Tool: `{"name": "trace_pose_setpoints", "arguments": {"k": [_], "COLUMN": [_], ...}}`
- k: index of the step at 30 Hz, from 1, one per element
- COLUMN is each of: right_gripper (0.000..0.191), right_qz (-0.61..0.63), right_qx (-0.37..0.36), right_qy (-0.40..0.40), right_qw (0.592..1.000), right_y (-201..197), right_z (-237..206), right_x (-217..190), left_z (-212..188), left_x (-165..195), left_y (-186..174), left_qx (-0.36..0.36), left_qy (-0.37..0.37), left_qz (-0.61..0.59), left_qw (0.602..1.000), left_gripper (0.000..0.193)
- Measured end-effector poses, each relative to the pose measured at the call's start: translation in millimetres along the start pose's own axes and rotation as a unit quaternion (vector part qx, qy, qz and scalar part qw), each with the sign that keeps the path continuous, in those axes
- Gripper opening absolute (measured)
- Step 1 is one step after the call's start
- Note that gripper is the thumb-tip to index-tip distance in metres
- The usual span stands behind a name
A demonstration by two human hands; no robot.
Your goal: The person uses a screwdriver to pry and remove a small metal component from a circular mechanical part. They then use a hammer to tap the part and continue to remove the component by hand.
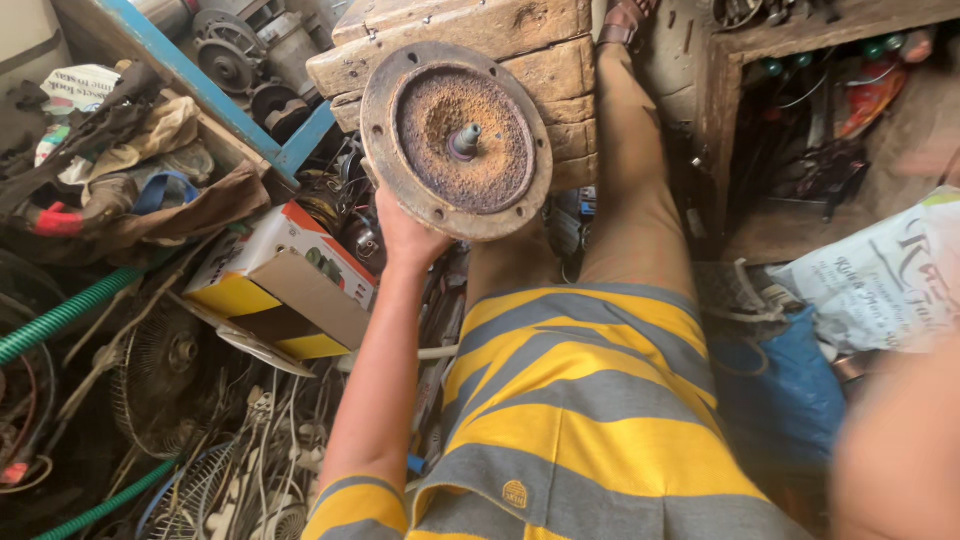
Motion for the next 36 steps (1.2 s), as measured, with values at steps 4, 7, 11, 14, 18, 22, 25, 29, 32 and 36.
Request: {"name": "trace_pose_setpoints", "arguments": {"k": [4,7,11,14,18,22,25,29,32,36], "right_gripper": [0.038,0.042,0.036,0.035,0.034,0.034,0.034,0.031,0.032,0.031], "right_qz": [0.101,0.111,0.066,0.027,0.061,0.117,0.111,0.049,0.076,0.1], "right_qx": [-0.248,-0.353,-0.385,-0.392,-0.4,-0.41,-0.405,-0.378,-0.388,-0.395], "right_qy": [0.151,0.086,-0.03,-0.084,-0.123,-0.122,-0.12,-0.132,-0.113,-0.115], "right_qw": [0.952,0.925,0.92,0.916,0.906,0.896,0.9,0.915,0.912,0.906], "right_y": [127.4,196.4,225.6,228.7,234.1,236.1,236.0,237.4,239.7,240.5], "right_z": [-4.7,-0.7,-1.9,-1.6,7.9,16.9,16.2,11.5,13.3,16.7], "right_x": [35.7,58.2,82.7,88.9,88.5,89.9,90.0,86.2,84.7,85.4], "left_z": [8.2,9.2,14.9,26.0,33.2,35.9,33.7,30.6,31.8,37.3], "left_x": [-32.2,-49.5,-61.7,-75.6,-100.2,-121.8,-130.8,-136.6,-132.3,-122.2], "left_y": [23.8,20.5,-0.1,-14.1,-28.2,-31.3,-30.2,-28.7,-30.1,-30.4], "left_qx": [0.049,0.02,-0.078,-0.151,-0.16,-0.178,-0.167,-0.1,-0.121,-0.158], "left_qy": [-0.095,-0.086,0.019,-0.129,-0.281,-0.215,-0.227,-0.342,-0.309,-0.215], "left_qz": [-0.186,-0.273,-0.246,-0.272,-0.156,-0.254,-0.313,-0.412,-0.317,-0.37], "left_qw": [0.977,0.958,0.966,0.941,0.933,0.926,0.907,0.839,0.889,0.89], "left_gripper": [0.057,0.065,0.076,0.06,0.049,0.043,0.043,0.041,0.043,0.051]}}
Point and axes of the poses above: each hand's wrist, its own z-axis towards the middle knuckle, its own y-axis out of the palm, x = y × z, the point moved 1 cm from there along z, towards the middle knuckle, and after that the axes turned 1 degree about z, right-handed, at the moved point
